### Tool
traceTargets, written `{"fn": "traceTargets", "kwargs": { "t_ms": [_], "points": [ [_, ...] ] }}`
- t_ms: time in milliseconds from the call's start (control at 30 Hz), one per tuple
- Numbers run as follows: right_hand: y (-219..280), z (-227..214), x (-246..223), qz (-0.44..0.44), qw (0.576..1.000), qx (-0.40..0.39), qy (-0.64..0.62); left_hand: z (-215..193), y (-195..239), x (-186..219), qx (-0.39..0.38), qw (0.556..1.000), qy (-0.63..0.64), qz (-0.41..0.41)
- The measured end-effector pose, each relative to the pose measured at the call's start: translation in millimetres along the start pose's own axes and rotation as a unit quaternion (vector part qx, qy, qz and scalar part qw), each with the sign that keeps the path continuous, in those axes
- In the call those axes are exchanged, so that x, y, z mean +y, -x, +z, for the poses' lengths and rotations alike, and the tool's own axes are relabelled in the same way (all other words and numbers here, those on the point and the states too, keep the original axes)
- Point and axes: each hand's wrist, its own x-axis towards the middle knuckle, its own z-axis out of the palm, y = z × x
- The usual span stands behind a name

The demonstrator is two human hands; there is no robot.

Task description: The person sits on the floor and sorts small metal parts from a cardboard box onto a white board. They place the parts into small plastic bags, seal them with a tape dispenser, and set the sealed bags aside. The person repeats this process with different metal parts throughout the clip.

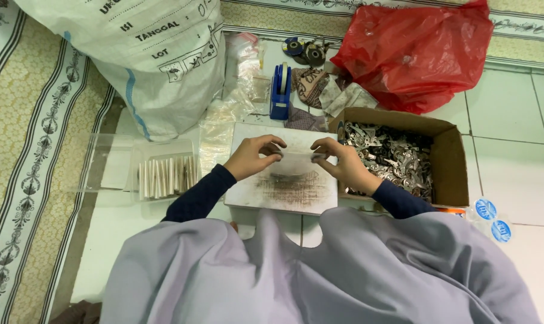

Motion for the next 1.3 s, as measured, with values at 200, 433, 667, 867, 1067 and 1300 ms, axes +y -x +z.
{"fn": "traceTargets", "kwargs": {
  "t_ms": [200, 433, 667, 867, 1067, 1300],
  "points": [
    [-6, -23, -5, 0.032, 0.992, -0.099, 0.067, -4, -25, 15, -0.099, 0.98, -0.173, -0.005],
    [-23, -27, -14, 0.029, 0.987, -0.134, 0.081, -17, -48, 24, -0.15, 0.951, -0.27, -0.016],
    [-22, -19, 1, 0.018, 0.996, -0.089, -0.004, -9, -96, -14, -0.212, 0.906, -0.365, -0.03],
    [-12, -32, 17, 0.061, 0.994, -0.081, -0.05, 11, -98, -9, -0.252, 0.916, -0.311, -0.031],
    [-11, -26, 19, 0.07, 0.995, -0.056, -0.054, 2, -73, 26, -0.253, 0.928, -0.27, -0.048],
    [-13, -12, 40, 0.084, 0.995, -0.033, -0.044, -10, -58, 20, -0.13, 0.962, -0.238, -0.027]
  ]
}}
